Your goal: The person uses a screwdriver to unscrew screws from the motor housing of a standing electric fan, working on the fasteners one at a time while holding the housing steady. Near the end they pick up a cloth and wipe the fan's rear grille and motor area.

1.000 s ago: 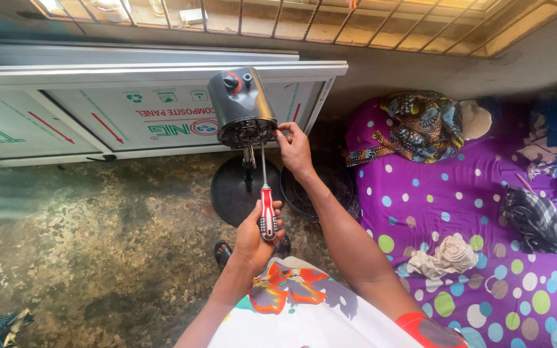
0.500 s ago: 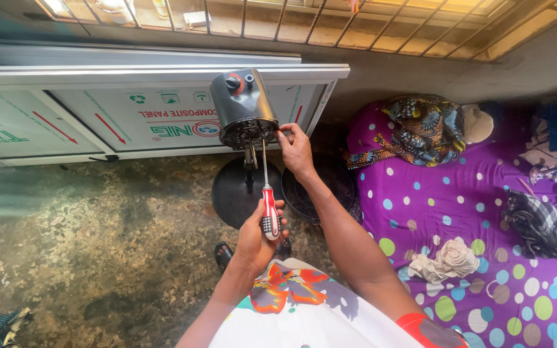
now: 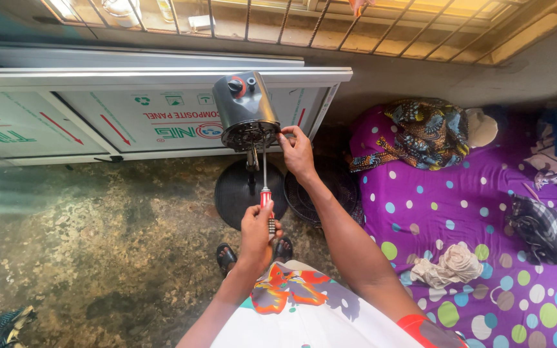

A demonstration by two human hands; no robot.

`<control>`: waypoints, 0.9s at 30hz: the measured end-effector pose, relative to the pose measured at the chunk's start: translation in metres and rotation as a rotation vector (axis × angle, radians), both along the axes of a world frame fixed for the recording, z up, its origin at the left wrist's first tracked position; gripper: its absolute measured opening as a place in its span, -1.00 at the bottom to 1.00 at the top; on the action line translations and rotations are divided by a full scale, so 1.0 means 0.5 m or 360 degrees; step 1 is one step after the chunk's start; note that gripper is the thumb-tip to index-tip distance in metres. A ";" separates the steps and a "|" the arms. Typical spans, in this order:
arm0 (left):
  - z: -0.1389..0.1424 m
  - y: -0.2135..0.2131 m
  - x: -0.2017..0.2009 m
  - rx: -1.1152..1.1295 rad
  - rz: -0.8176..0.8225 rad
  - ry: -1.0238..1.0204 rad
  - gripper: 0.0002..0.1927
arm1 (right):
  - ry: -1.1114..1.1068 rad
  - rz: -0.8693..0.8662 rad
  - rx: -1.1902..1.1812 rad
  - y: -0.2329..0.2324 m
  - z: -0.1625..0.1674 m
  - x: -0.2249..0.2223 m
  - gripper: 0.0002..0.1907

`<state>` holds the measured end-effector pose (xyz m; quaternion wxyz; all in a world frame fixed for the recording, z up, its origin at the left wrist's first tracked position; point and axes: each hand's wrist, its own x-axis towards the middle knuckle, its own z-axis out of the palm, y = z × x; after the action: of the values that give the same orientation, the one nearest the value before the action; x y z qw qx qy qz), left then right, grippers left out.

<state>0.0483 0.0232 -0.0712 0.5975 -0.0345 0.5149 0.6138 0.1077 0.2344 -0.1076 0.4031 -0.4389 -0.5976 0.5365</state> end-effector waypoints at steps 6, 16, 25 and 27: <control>-0.001 -0.002 -0.012 0.0168 -0.0018 -0.0544 -0.41 | -0.0039 -0.0012 0.0032 0.001 -0.001 -0.001 -0.85; 0.017 -0.002 -0.015 0.0137 0.0013 -0.0224 -0.65 | 0.0046 0.0004 0.0013 0.000 -0.010 -0.004 -0.83; -0.009 -0.010 -0.023 0.0204 -0.0193 -0.0241 -0.60 | -0.0025 -0.0008 -0.0003 -0.004 -0.003 0.001 -0.84; -0.020 -0.009 -0.019 0.0272 -0.0230 -0.0197 -0.63 | -0.0014 -0.0009 -0.0011 -0.006 -0.003 0.002 -0.84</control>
<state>0.0386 0.0187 -0.0810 0.6715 0.0158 0.4239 0.6076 0.1085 0.2315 -0.1090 0.4005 -0.4443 -0.5963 0.5354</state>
